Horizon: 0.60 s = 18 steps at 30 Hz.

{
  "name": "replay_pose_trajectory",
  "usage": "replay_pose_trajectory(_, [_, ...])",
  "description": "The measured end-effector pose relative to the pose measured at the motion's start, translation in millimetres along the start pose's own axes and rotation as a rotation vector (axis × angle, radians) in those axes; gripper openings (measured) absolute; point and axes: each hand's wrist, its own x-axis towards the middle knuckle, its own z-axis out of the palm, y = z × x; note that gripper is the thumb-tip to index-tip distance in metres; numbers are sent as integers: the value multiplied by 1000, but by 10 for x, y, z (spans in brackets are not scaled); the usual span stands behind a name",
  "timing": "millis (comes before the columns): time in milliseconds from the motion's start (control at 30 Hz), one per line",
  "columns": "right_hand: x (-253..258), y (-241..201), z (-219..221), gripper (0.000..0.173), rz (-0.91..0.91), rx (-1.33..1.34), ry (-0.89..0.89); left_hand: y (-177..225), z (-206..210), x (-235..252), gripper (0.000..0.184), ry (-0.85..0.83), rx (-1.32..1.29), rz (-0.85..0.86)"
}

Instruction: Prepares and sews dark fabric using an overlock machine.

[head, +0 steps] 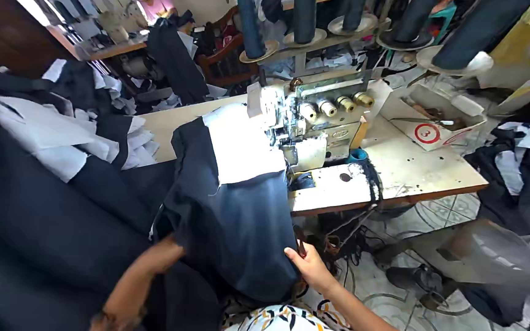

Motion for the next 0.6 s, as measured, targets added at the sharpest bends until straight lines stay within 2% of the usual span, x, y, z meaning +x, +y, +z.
replay_pose_trajectory(100, [-193, -434, 18, 8, -252, 18, -87, 694, -796, 173, 19, -15, 627, -44])
replay_pose_trajectory(133, [-277, -658, 22, 7, -323, 66, -89, 928, -970, 244, 24, 66, 780, -43])
replay_pose_trajectory(200, [-428, -1050, 50, 15, -286, 234, -26, 1353, -1047, 243, 28, 366, 946, 68])
replay_pose_trajectory(267, [-436, -1058, 74, 16, -259, 215, -29, 1531, -1002, 282, 27, 601, 1045, 239])
replay_pose_trajectory(300, [-403, -925, 103, 14, -254, 127, -53, 1476, -1084, 410, 29, 621, 1113, 278])
replay_pose_trajectory(333, [-358, -748, 138, 14, -214, 51, -71, 1426, -1134, 494, 31, 545, 1153, 203])
replay_pose_trajectory(400, [-266, -351, 179, 23, -57, 13, -34, 1249, -1150, 532, 31, 287, 1201, -48])
replay_pose_trajectory(433, [-211, -201, 169, 28, -8, 26, 21, 1100, -1146, 527, 31, 196, 1208, -122])
replay_pose_trajectory(467, [-154, -109, 148, 29, 6, 40, 67, 920, -1125, 510, 32, 141, 1198, -123])
replay_pose_trajectory(533, [-88, -47, 146, 28, 12, 70, 81, 551, -831, 292, 28, 195, 1141, 83])
replay_pose_trajectory(600, [-70, -13, 239, 28, 16, 96, 55, 380, -26, -180, 27, 237, 995, 346])
